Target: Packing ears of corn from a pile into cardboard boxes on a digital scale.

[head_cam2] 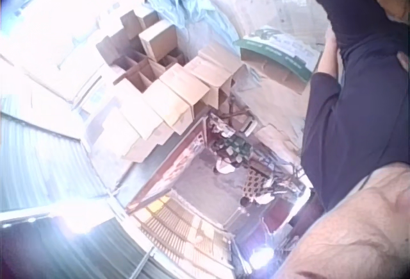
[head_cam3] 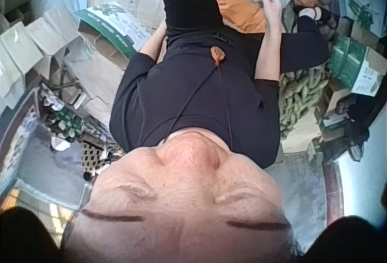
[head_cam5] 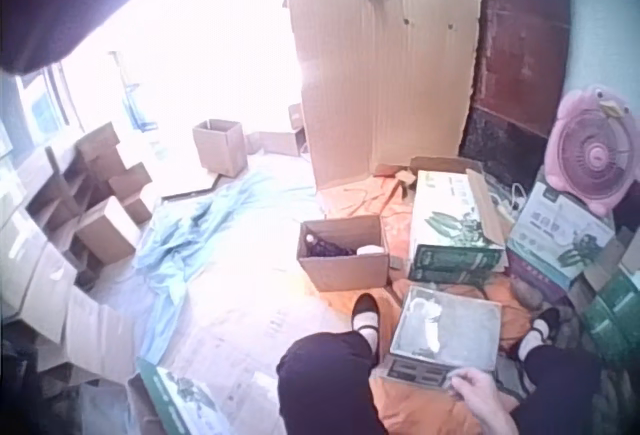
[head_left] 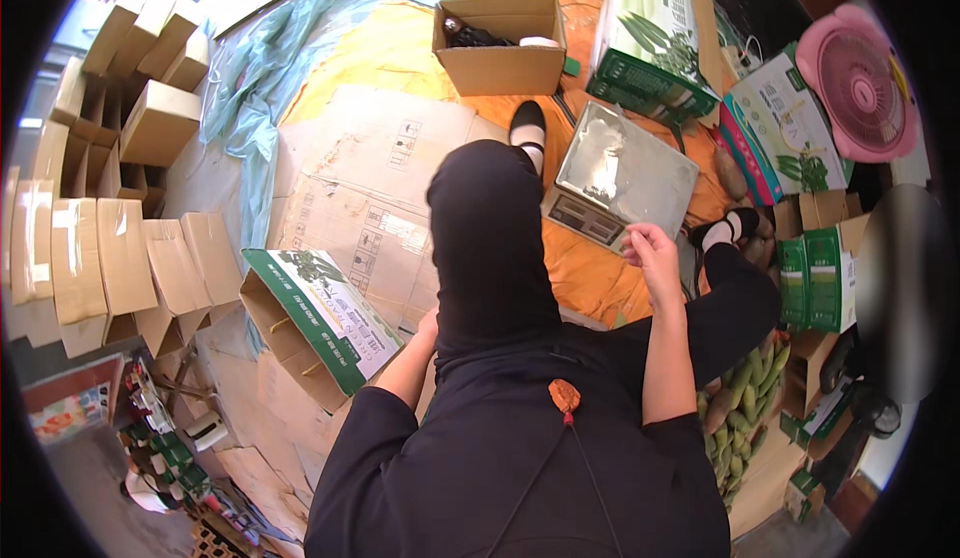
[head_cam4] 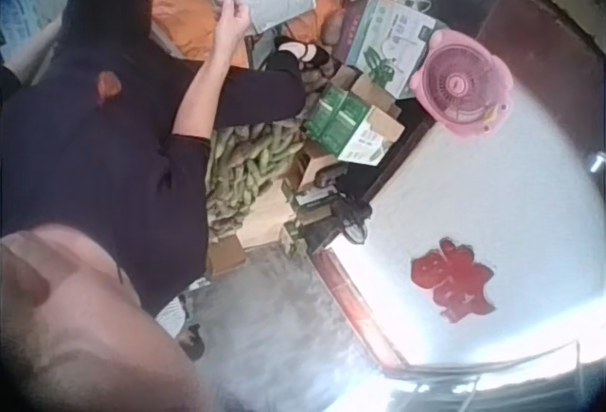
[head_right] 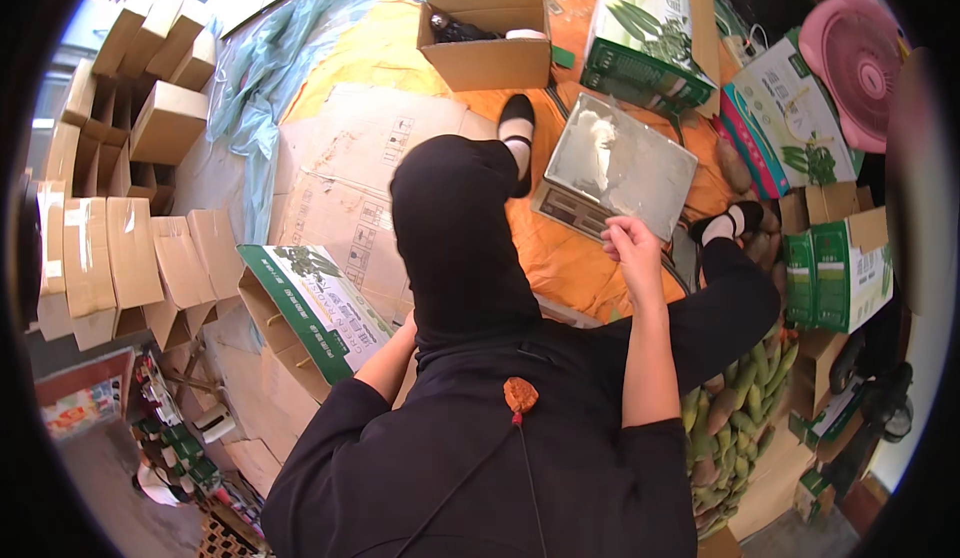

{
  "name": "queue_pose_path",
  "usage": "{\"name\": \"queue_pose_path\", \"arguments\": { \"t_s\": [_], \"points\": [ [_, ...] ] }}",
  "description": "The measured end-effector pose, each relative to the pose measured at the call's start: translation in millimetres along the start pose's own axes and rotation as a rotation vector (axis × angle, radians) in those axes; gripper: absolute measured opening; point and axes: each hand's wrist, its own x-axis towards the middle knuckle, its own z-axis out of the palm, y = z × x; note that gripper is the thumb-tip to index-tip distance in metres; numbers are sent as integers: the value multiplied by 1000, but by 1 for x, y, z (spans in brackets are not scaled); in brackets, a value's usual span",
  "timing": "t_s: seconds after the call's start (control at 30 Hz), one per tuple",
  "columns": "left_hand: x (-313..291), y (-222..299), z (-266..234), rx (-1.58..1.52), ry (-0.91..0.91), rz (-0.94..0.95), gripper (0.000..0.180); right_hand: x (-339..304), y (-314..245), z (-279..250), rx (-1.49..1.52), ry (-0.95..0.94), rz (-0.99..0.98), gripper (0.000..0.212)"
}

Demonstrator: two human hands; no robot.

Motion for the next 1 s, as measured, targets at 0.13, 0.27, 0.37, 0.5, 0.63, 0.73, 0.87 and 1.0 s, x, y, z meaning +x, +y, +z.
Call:
{"name": "queue_pose_path", "arguments": {
  "t_s": [0.13, 0.27, 0.37, 0.5, 0.63, 0.73, 0.87, 1.0],
  "points": [
    [8, 9, -2, 69, -77, 67, 20, 7, -1, 11, -63, -79, 48, 17],
    [19, 10, 0, 98, -152, 102, 20, 30, 14, 39, -59, -150, 169, 14],
    [44, 15, -4, 93, -183, 131, 20, 64, 39, 61, -132, -214, 287, 14],
    [59, 7, 0, 72, -235, 125, 20, 108, 95, 106, -275, -289, 493, 17],
    [86, 3, -15, 83, -246, 121, 20, 143, 168, 152, -271, -263, 679, 18],
    [102, -2, -29, 100, -249, 118, 19, 158, 221, 179, -221, -283, 691, 21],
    [135, 17, -42, 134, -262, 192, 19, 186, 260, 177, 85, -199, 591, 27],
    [142, 4, -69, 205, -264, 188, 19, 180, 218, 220, 99, -154, 716, 30]
  ]
}}
